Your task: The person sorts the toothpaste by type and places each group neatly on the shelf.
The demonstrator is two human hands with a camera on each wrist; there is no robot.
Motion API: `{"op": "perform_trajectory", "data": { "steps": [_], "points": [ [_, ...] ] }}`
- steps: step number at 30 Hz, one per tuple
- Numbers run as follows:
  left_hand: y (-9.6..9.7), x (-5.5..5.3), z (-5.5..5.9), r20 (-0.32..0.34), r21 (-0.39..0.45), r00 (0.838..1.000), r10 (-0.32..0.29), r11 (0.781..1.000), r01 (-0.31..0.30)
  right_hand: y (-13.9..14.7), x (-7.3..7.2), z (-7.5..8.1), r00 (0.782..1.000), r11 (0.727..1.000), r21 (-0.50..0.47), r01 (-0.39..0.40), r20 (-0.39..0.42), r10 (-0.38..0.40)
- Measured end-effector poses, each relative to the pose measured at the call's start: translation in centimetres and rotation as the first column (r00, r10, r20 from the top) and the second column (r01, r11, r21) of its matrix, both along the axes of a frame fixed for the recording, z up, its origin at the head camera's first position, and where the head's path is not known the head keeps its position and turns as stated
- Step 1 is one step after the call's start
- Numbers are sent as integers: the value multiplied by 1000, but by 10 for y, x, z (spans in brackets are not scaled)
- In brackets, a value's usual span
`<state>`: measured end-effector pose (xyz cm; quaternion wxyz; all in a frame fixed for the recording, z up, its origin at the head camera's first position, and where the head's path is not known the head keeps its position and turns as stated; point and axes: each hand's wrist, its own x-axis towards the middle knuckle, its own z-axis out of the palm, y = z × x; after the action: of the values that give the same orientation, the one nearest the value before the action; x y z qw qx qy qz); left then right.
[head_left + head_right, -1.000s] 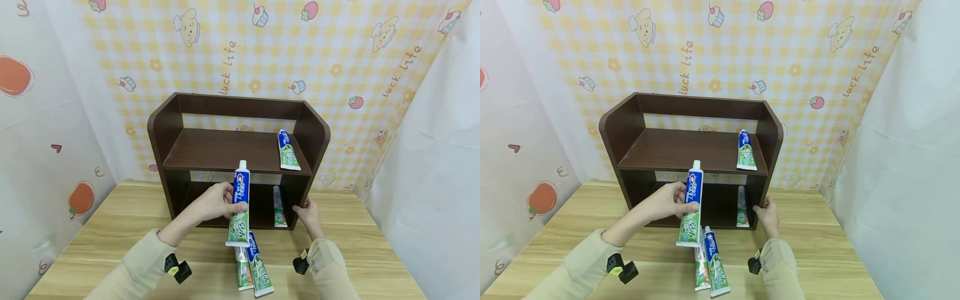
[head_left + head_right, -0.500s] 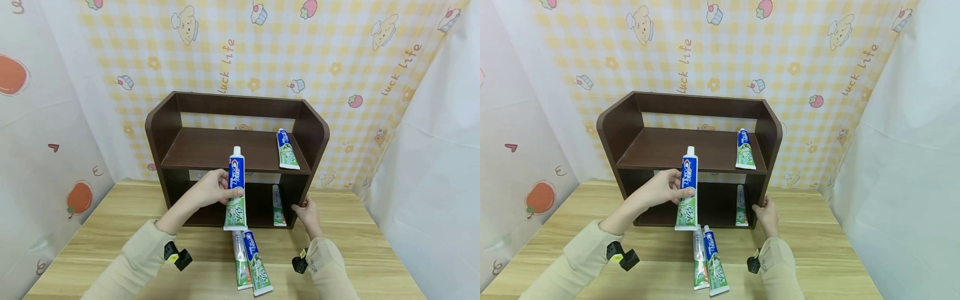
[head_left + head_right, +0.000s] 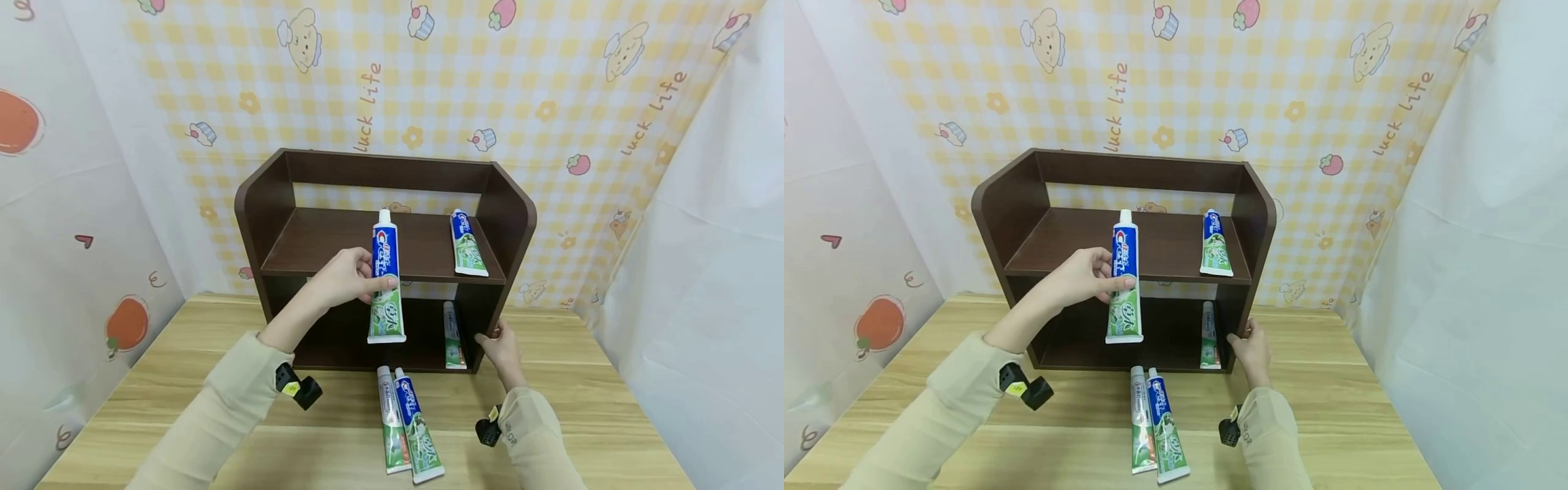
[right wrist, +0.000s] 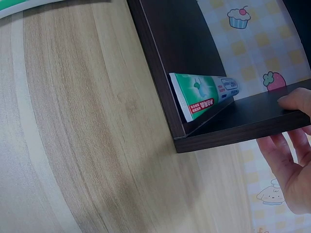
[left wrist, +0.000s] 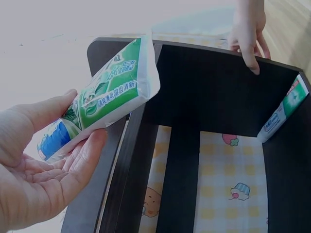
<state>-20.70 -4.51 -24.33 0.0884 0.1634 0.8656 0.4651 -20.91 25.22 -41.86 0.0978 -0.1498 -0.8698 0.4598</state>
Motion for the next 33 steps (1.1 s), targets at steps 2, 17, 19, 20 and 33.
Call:
{"op": "perform_trajectory", "data": {
  "steps": [2,17,19,20,33],
  "points": [
    [1,-3,1,1,-5,1000,8,1000,-8,0,0,0,1000,1000,-6,-4,-1,4],
    [1,-24,20,-36,19,998,46,999,-45,0,0,1,1000,1000,12,9,1,-9],
    [2,-28,22,-39,21,998,49,999,-48,0,0,1,1000,1000,8,6,1,-6],
    [3,-30,23,-38,24,998,52,998,-51,0,-1,0,1000,1000,7,6,2,-6],
    [8,-52,30,3,11,993,120,993,-120,-1,1,2,1000,1000,-18,2,2,-2]
  ]
}}
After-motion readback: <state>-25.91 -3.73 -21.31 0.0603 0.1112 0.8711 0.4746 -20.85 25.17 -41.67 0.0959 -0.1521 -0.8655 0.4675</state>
